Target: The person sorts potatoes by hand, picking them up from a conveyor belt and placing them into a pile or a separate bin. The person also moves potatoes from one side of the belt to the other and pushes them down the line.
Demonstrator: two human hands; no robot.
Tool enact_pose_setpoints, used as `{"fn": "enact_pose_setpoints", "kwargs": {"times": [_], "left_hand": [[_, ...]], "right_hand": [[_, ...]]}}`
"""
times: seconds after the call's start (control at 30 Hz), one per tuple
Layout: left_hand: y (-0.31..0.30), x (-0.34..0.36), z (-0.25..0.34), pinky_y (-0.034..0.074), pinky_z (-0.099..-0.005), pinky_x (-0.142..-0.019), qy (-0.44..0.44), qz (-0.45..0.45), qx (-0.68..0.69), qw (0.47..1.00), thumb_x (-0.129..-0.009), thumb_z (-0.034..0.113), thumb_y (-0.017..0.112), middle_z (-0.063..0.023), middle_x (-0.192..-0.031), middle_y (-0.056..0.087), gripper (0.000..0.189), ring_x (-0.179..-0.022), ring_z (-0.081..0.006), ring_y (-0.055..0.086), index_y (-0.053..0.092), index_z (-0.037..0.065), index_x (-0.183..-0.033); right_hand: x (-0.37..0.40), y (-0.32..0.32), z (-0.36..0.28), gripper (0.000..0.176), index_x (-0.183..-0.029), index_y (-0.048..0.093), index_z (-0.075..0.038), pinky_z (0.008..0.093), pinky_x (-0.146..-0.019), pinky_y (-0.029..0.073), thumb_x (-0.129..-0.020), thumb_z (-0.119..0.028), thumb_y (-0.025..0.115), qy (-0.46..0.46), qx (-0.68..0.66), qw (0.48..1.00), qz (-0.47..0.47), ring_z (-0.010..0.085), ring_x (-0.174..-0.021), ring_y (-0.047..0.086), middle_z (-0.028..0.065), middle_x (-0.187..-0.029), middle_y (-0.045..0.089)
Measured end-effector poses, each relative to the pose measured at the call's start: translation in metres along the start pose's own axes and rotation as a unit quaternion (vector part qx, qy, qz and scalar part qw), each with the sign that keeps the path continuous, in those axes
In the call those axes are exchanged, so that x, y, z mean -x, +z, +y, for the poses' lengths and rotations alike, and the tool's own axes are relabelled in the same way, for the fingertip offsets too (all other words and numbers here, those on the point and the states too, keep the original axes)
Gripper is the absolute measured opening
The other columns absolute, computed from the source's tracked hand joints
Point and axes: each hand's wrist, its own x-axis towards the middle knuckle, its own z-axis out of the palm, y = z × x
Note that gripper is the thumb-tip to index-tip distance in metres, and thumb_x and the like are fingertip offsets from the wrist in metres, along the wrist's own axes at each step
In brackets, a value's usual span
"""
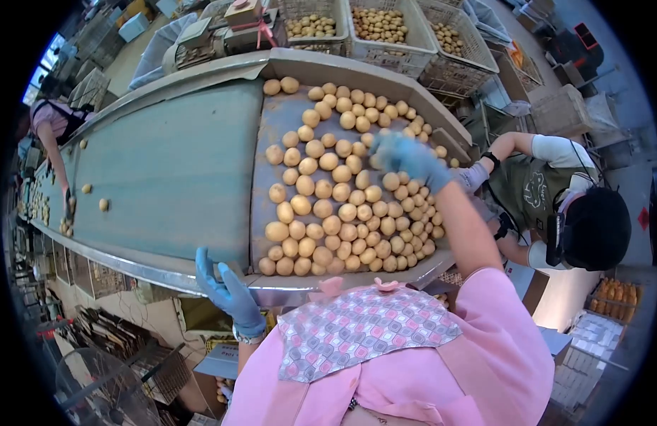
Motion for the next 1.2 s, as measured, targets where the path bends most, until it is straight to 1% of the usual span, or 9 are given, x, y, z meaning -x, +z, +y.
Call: {"fn": "enact_pose_setpoints", "kwargs": {"times": [0.07,0.2,0.27,0.37,0.53,0.67,0.77,1.13,1.2], "left_hand": [[-0.007,0.004,0.001,0.041,-0.0459,-0.118,-0.008,0.006,0.003,1.0,-0.108,0.004,0.049,-0.0191,-0.154,0.051,0.048,-0.14,-0.0319,0.052,0.045,-0.006,-0.154],[0.001,0.001,-0.005,0.041,-0.0452,-0.118,0.01,0.033,0.012,0.999,-0.108,0.006,0.05,-0.0193,-0.155,0.051,0.048,-0.14,-0.0319,0.051,0.045,-0.006,-0.154],[-0.001,0.002,-0.001,0.04,-0.0448,-0.118,0.008,0.04,0.009,0.999,-0.108,0.006,0.05,-0.0192,-0.155,0.051,0.047,-0.14,-0.0318,0.051,0.045,-0.006,-0.154],[0.001,0.001,-0.003,0.04,-0.0441,-0.118,0.008,0.04,0.007,0.999,-0.108,0.004,0.05,-0.019,-0.155,0.051,0.047,-0.142,-0.0311,0.05,0.046,-0.006,-0.153],[-0.003,-0.001,0.0,0.039,-0.0441,-0.12,0.0,0.009,-0.006,1.0,-0.108,0.003,0.048,-0.0192,-0.157,0.05,0.047,-0.143,-0.0304,0.049,0.044,-0.006,-0.154],[-0.003,0.0,0.0,0.039,-0.045,-0.119,-0.002,0.016,-0.009,1.0,-0.106,0.004,0.05,-0.0184,-0.155,0.05,0.048,-0.141,-0.0316,0.05,0.046,-0.005,-0.153],[-0.008,0.001,0.0,0.038,-0.0461,-0.12,0.014,-0.002,-0.035,0.999,-0.104,0.004,0.053,-0.0198,-0.154,0.05,0.049,-0.142,-0.0327,0.049,0.046,-0.005,-0.152],[-0.01,-0.002,-0.002,0.039,-0.0413,-0.119,0.048,-0.007,-0.054,0.997,-0.102,0.002,0.054,-0.0182,-0.153,0.054,0.049,-0.141,-0.0296,0.051,0.048,-0.005,-0.151],[-0.007,-0.006,0.0,0.04,-0.0445,-0.119,0.044,-0.009,-0.056,0.997,-0.103,0.005,0.057,-0.0194,-0.152,0.054,0.047,-0.141,-0.0335,0.051,0.051,-0.004,-0.149]], "right_hand": [[-0.038,-0.039,-0.045,0.039,-0.134,0.059,0.0,0.0326,-0.105,0.053,-0.113,-0.032,0.052,-0.137,-0.177,0.974,-0.019,0.0168,-0.115,0.064,0.0045,-0.122,0.067],[-0.061,0.003,0.052,0.042,-0.147,0.055,-0.006,0.0411,-0.101,0.056,-0.111,-0.027,0.059,-0.133,0.04,0.987,0.082,0.0265,-0.119,0.064,0.0146,-0.134,0.064],[0.029,0.123,0.052,0.047,-0.146,0.056,-0.013,0.0423,-0.103,0.054,-0.102,-0.028,0.065,-0.29,0.571,0.764,-0.081,0.0327,-0.118,0.063,0.0112,-0.133,0.064],[0.037,0.149,0.096,0.053,-0.144,0.058,-0.013,0.0434,-0.107,0.051,-0.092,-0.02,0.071,-0.422,0.678,0.53,-0.284,0.0355,-0.128,0.06,0.0128,-0.139,0.062],[0.0,0.143,0.08,0.038,-0.135,0.066,-0.01,0.0413,-0.109,0.05,-0.097,-0.014,0.064,-0.364,0.578,0.729,-0.038,0.037,-0.13,0.062,0.0164,-0.136,0.067],[-0.054,0.066,0.053,0.035,-0.125,0.069,-0.012,0.0483,-0.087,0.055,-0.091,-0.009,0.064,-0.282,0.753,0.573,0.158,0.0352,-0.101,0.069,0.0118,-0.111,0.075],[-0.061,0.066,0.047,0.037,-0.134,0.066,-0.013,0.0472,-0.092,0.055,-0.097,-0.014,0.066,-0.092,0.777,0.614,0.107,0.0361,-0.109,0.068,0.0155,-0.119,0.073],[-0.041,0.065,0.063,0.039,-0.134,0.062,-0.006,0.0442,-0.101,0.052,-0.095,-0.008,0.065,-0.206,0.48,0.843,0.13,0.0372,-0.111,0.064,0.0175,-0.126,0.065],[-0.042,0.08,0.062,0.037,-0.132,0.063,-0.005,0.0434,-0.101,0.051,-0.095,-0.006,0.064,-0.263,0.539,0.796,0.079,0.0372,-0.111,0.063,0.0176,-0.127,0.062]]}}
